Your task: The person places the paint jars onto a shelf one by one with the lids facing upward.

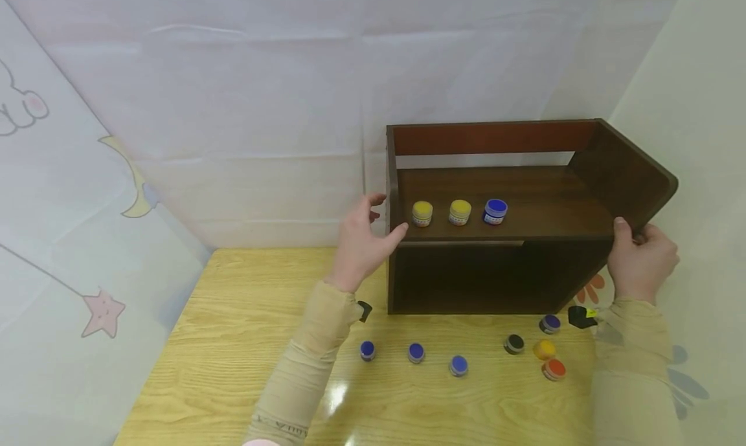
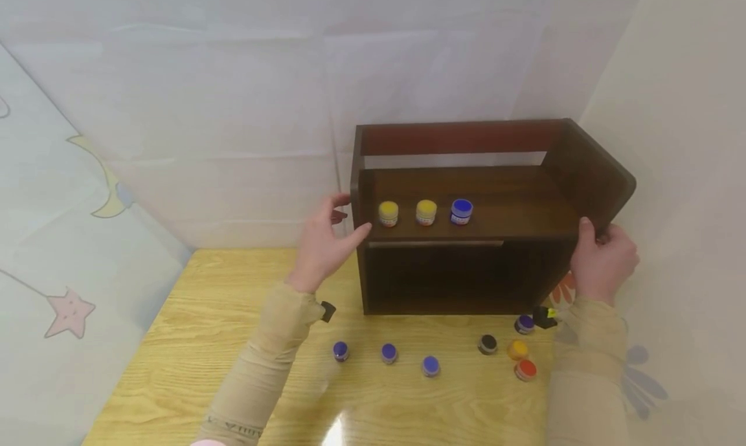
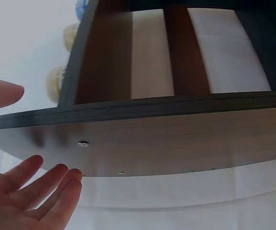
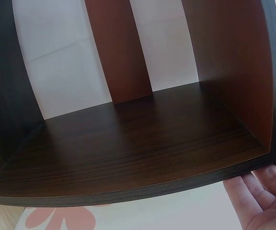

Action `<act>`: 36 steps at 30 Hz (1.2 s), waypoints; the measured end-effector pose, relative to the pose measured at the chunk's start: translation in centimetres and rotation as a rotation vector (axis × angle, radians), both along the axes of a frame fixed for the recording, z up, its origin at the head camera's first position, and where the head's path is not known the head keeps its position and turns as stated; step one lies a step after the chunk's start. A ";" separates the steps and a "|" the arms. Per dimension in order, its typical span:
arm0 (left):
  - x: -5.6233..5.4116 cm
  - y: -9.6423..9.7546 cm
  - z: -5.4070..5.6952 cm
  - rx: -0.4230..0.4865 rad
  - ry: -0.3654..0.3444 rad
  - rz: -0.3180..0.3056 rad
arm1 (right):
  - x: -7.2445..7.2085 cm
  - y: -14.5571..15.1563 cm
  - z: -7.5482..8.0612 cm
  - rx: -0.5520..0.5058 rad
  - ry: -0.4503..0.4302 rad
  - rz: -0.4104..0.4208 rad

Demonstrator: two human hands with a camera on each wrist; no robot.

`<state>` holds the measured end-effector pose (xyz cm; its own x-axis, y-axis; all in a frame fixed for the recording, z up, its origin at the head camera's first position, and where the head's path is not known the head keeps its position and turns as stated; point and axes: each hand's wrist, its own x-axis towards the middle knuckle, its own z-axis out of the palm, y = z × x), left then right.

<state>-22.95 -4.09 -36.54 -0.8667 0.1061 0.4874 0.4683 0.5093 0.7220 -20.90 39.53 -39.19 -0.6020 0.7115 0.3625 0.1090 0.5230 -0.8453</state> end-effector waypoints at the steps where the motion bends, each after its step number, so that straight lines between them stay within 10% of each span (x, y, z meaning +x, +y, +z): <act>1: -0.1 0.1 -0.1 -0.002 -0.018 -0.002 | 0.0 0.0 0.0 0.005 0.001 -0.001; 36: -0.9 1.9 -1.8 -0.049 -0.041 0.078 | -0.5 0.6 -0.1 0.047 -0.011 0.026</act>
